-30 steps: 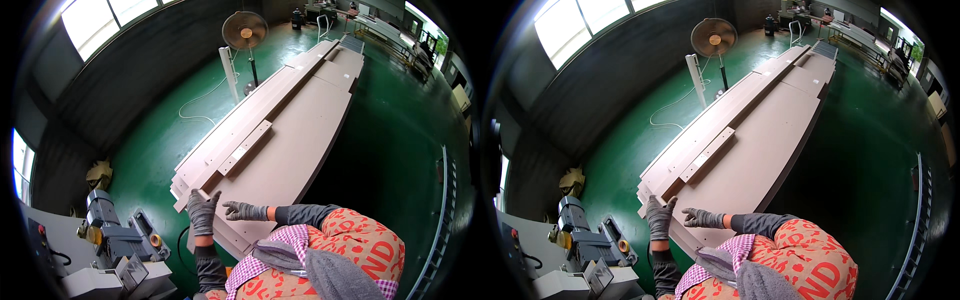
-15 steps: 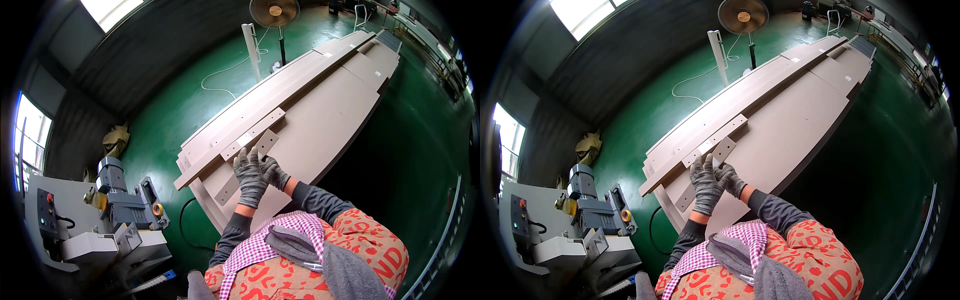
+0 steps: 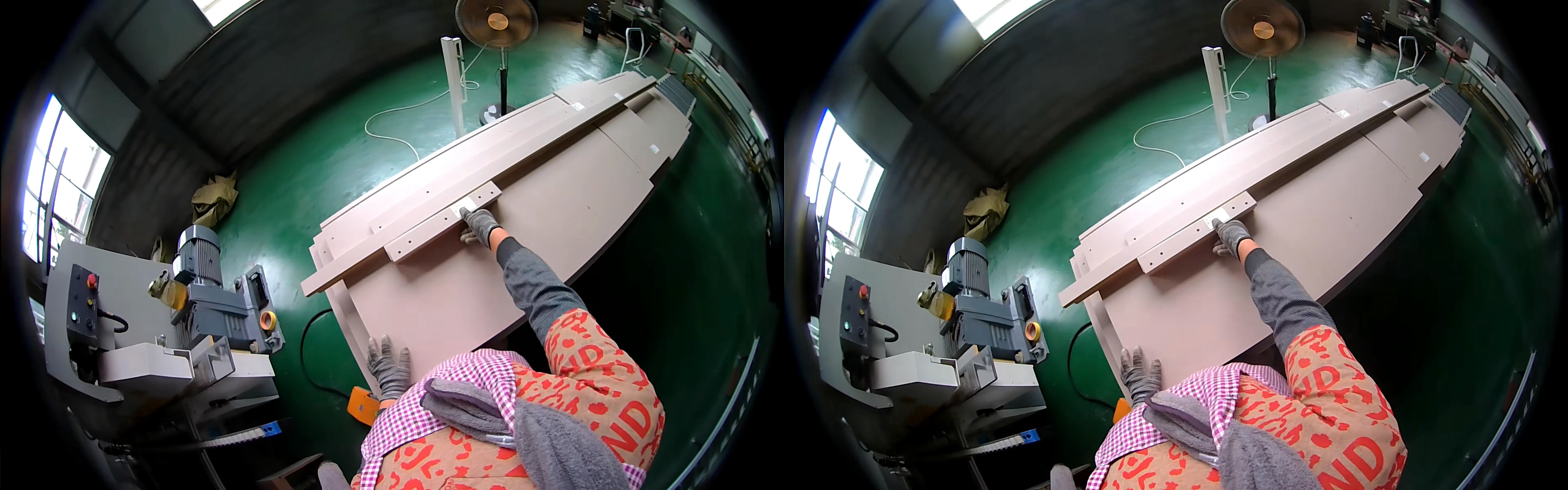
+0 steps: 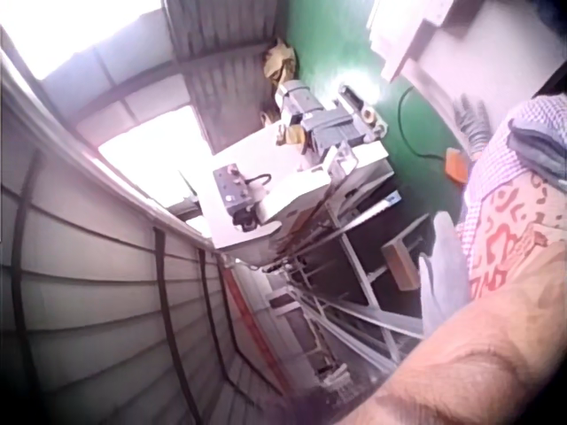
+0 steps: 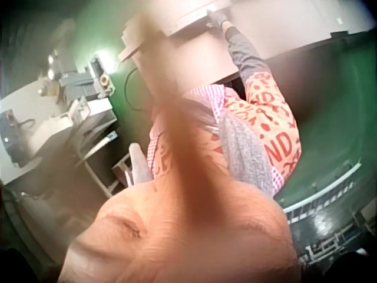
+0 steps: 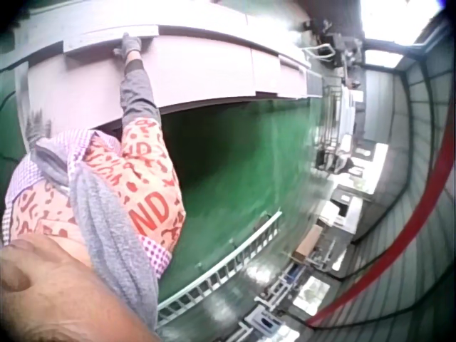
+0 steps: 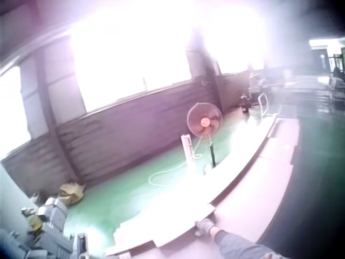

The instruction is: The person moves long wooden planks and shorter wooden blocks by hand from a stack onto a machinery surface and a side rail.

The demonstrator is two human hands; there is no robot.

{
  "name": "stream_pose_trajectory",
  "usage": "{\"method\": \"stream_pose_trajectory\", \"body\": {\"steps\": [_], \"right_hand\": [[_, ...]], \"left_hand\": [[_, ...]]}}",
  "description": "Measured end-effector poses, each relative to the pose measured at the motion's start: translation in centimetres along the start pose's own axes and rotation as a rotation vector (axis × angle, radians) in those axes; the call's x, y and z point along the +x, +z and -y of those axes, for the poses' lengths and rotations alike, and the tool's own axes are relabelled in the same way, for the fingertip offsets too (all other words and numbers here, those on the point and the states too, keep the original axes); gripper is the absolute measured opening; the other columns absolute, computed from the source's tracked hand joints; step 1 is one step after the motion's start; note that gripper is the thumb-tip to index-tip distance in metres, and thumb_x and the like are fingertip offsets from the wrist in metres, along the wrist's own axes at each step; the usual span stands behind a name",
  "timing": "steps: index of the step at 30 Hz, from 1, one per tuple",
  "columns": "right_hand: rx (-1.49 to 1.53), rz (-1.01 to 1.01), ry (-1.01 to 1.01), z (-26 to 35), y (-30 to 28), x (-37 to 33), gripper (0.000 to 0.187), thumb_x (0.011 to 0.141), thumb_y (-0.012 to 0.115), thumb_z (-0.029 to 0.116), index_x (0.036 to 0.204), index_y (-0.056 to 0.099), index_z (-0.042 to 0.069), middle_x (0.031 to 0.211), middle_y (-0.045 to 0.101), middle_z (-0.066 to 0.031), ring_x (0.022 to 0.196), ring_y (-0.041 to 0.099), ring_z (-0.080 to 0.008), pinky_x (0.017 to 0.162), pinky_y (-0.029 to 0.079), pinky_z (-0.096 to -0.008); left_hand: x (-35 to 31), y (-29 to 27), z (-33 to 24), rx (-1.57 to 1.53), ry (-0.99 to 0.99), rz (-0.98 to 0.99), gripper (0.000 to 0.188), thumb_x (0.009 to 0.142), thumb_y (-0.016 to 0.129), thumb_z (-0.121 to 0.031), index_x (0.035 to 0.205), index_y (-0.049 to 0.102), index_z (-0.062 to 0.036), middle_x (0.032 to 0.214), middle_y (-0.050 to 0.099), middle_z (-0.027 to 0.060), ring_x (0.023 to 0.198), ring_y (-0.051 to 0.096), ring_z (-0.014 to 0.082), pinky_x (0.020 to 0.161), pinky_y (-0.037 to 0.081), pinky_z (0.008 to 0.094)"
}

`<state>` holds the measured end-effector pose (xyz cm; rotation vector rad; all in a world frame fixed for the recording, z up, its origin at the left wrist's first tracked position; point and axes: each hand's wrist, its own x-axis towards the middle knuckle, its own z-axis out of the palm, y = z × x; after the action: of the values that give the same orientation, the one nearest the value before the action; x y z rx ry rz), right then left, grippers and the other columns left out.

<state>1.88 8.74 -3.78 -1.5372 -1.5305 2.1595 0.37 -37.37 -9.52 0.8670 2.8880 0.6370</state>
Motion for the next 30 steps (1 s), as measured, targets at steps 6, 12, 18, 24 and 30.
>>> {"method": "stream_pose_trajectory", "body": {"steps": [6, 12, 18, 24, 30], "right_hand": [[0.249, -0.07, 0.066, -0.2, 0.5, 1.1, 0.066, 0.098, 0.049, 0.05, 0.142, 0.033, 0.003, 0.116, 0.062, -0.0307, 0.082, 0.072, -0.0411, 0.056, 0.061, -0.0414], [-1.358, -0.057, -0.857, -1.5, 0.8, 6.4, 0.06, 0.061, 0.08, 0.06, 0.072, 0.07, 0.002, 0.085, 0.068, -0.0231, 0.087, 0.066, -0.0374, 0.083, 0.05, -0.0429], [-1.56, -0.057, -0.618, 1.0, 4.6, 4.7, 0.067, 0.071, 0.071, 0.064, 0.103, 0.074, 0.005, 0.104, 0.071, -0.0178, 0.102, 0.066, -0.0337, 0.091, 0.051, -0.0423], [-1.182, 0.095, -0.377, -0.8, 0.6, 6.2, 0.042, 0.079, 0.068, 0.054, 0.103, 0.072, 0.02, 0.106, 0.071, -0.0088, 0.098, 0.065, -0.0292, 0.086, 0.05, -0.041], [0.333, -0.011, -0.167, -8.1, 10.8, 0.4, 0.011, 0.094, 0.053, 0.02, 0.093, 0.044, 0.013, 0.079, 0.055, -0.0081, 0.06, 0.059, -0.023, 0.046, 0.046, -0.0346]], "left_hand": [[0.7, -0.6, -1.8, -0.114, -0.13, 0.106, 0.07, 0.084, 0.068, -0.038, 0.144, 0.043, -0.0116, 0.148, 0.034, 0.0297, 0.133, 0.039, 0.0469, 0.112, 0.032, 0.0497], [0.6, 1.4, -0.6, -0.33, -0.199, 0.081, 0.072, 0.084, 0.07, -0.041, 0.146, 0.044, -0.0161, 0.149, 0.035, 0.0289, 0.137, 0.037, 0.0436, 0.114, 0.033, 0.0476], [0.3, -0.5, -1.3, -0.179, -0.254, 0.138, 0.071, 0.085, 0.07, -0.038, 0.146, 0.043, -0.0162, 0.149, 0.035, 0.0275, 0.138, 0.037, 0.0424, 0.114, 0.033, 0.0476], [0.7, 0.9, -2.2, -0.318, -0.159, 0.154, 0.074, 0.083, 0.071, -0.038, 0.147, 0.042, -0.0149, 0.15, 0.034, 0.0279, 0.138, 0.037, 0.043, 0.115, 0.031, 0.0477], [0.9, -0.4, 0.6, -0.238, -0.181, 0.168, 0.08, 0.082, 0.07, -0.045, 0.148, 0.04, -0.0118, 0.153, 0.031, 0.0259, 0.139, 0.034, 0.0417, 0.117, 0.027, 0.0455]]}}
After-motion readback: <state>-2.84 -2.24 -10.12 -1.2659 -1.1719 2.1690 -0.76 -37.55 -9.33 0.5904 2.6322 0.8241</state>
